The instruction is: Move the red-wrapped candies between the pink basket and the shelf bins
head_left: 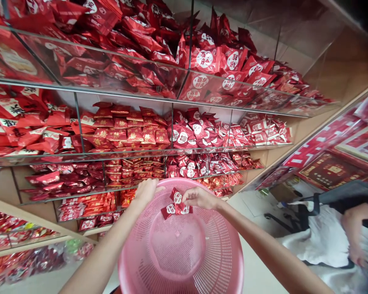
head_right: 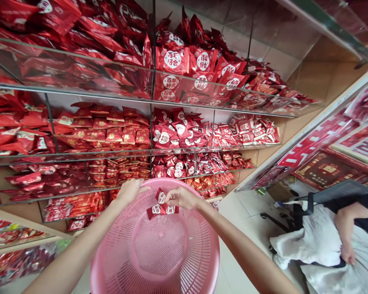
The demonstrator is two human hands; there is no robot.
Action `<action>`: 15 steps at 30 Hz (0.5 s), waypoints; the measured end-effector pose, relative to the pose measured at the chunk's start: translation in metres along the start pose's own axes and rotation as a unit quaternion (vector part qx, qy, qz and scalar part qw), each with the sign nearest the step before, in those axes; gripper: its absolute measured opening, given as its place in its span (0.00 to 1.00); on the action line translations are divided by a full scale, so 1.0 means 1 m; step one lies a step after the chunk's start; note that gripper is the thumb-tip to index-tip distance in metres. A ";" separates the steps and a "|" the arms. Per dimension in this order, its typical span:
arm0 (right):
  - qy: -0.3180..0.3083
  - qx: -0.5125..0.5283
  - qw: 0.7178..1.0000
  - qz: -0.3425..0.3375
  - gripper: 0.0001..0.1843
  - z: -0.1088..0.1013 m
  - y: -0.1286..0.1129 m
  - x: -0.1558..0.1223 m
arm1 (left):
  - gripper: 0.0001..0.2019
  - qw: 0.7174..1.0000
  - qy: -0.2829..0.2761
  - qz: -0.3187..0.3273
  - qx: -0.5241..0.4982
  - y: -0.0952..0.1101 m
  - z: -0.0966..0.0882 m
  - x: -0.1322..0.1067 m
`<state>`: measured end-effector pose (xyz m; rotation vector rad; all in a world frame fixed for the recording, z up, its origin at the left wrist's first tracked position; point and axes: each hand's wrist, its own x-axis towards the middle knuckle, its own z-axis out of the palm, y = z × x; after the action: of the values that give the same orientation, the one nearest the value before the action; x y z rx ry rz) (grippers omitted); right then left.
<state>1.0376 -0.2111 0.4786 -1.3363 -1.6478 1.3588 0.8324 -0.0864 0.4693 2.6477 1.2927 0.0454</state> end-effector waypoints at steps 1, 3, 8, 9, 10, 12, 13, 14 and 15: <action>-0.023 -0.012 1.000 0.009 0.09 0.001 0.002 0.003 | 0.25 1.000 0.000 -0.003 0.001 0.000 0.000 0.000; -0.066 -0.025 0.997 0.028 0.08 0.002 0.006 0.011 | 0.24 1.000 0.002 -0.002 0.005 0.000 0.000 -0.001; -0.164 -0.038 0.984 0.050 0.04 -0.002 0.017 0.040 | 0.25 1.000 0.005 0.008 0.018 -0.001 0.002 -0.001; -0.165 -0.058 0.983 0.057 0.05 -0.003 0.020 0.045 | 0.26 1.000 0.006 0.009 0.019 -0.001 0.002 0.000; -0.154 -0.085 0.982 0.065 0.06 -0.003 0.023 0.050 | 0.26 1.000 0.006 0.010 0.019 -0.001 0.002 0.000; -0.114 -0.144 0.980 0.082 0.09 -0.002 0.030 0.056 | 0.27 1.000 0.008 0.012 0.021 -0.001 0.002 0.001; -0.091 -0.167 0.977 0.092 0.10 -0.002 0.033 0.057 | 0.28 1.000 0.008 0.012 0.022 0.000 0.002 0.001; -0.070 -0.184 0.975 0.101 0.11 0.000 0.036 0.057 | 0.29 1.000 0.008 0.011 0.022 0.000 0.001 0.001; -0.048 -0.196 0.974 0.107 0.11 0.001 0.038 0.057 | 0.29 1.000 0.006 0.008 0.021 0.000 0.001 0.001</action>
<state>1.0315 -0.1595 0.4345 -1.7394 -1.9573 1.2749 0.8332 -0.0860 0.4686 2.6983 1.2892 0.0367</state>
